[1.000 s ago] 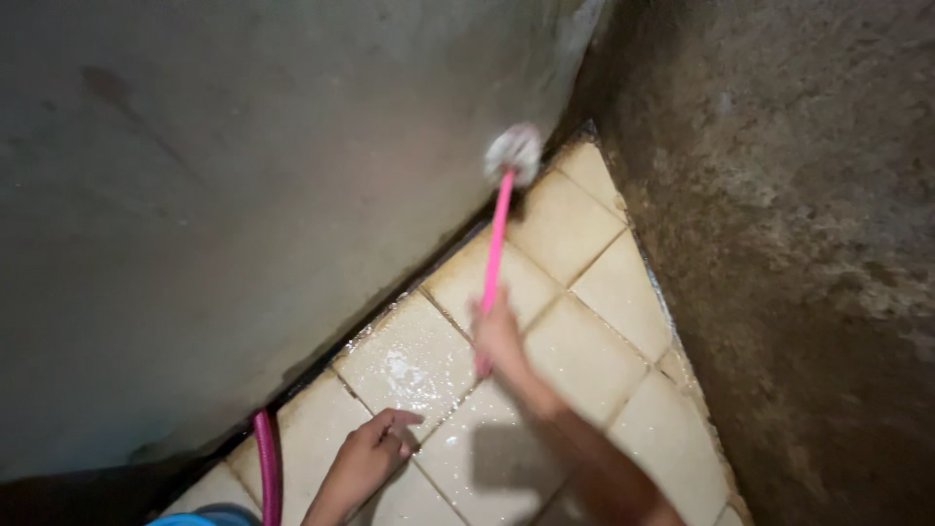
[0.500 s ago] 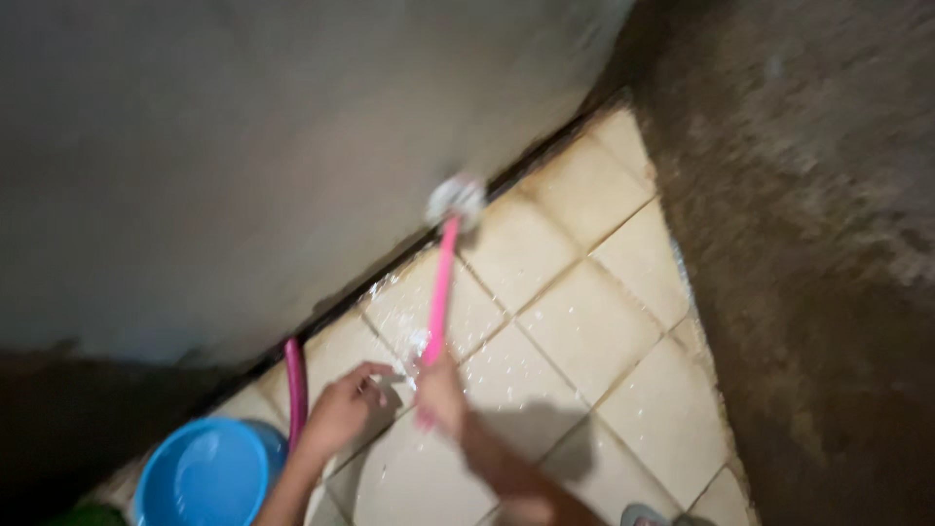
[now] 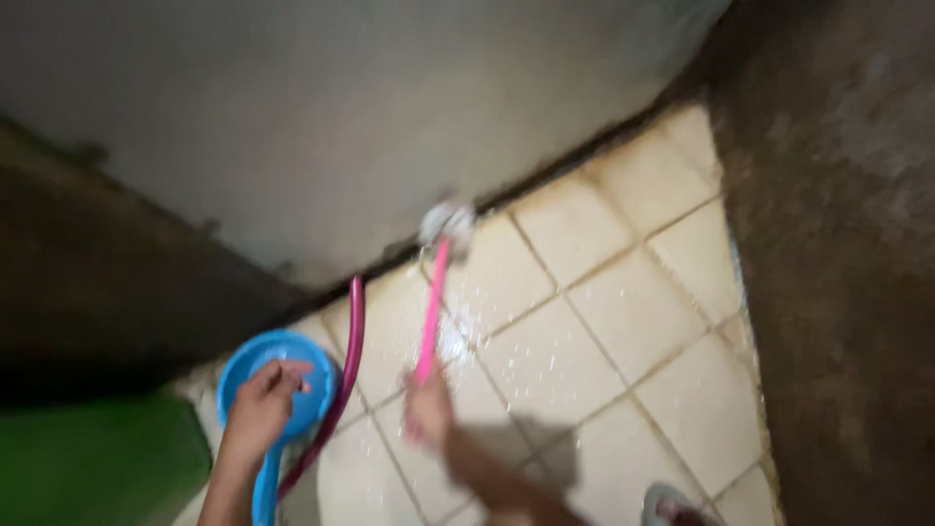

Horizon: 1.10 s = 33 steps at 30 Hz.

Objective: The person cleans the bathroom floor by applying liquid from a bottle, rinsing with water from a small blue bucket, and scrubbing the tiles and grout with a long-handled brush.

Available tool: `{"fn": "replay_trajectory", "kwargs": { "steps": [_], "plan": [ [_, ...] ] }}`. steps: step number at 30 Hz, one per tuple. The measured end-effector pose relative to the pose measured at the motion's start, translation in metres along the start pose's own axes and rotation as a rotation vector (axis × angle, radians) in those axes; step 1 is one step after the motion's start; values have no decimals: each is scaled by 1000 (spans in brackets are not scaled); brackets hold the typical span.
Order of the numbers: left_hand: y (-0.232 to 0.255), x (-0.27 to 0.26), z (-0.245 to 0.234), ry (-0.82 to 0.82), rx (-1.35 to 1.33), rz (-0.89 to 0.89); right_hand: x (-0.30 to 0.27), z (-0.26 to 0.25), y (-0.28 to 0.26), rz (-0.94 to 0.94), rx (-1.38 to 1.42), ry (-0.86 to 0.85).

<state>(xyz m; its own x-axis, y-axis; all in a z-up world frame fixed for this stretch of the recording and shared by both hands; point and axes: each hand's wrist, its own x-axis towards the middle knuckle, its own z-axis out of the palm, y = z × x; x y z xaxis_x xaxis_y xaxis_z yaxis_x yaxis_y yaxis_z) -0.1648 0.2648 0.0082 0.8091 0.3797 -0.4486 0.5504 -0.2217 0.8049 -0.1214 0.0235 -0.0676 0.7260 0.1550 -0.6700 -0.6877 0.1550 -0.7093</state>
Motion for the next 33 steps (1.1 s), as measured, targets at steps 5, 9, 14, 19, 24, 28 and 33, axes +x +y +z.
{"fn": "replay_trajectory", "kwargs": {
  "steps": [5,9,14,19,24,28,33],
  "plan": [
    [-24,-24,-18,37,150,-40,68,-36,-38,-197,71,45],
    [-39,-11,-22,20,108,-71,-12,22,24,-94,-119,-64],
    [-50,1,-13,41,61,-57,15,-3,24,-106,-31,30],
    [-70,-11,-14,63,76,-114,31,-22,-11,-101,26,-22],
    [-87,30,-2,125,152,-55,-75,7,15,22,-6,-175],
    [-136,73,11,284,-565,-269,-83,-23,-1,-18,80,-144],
    [-174,122,30,553,-1076,-633,-73,-49,-24,-122,348,-4]
  ]
}}
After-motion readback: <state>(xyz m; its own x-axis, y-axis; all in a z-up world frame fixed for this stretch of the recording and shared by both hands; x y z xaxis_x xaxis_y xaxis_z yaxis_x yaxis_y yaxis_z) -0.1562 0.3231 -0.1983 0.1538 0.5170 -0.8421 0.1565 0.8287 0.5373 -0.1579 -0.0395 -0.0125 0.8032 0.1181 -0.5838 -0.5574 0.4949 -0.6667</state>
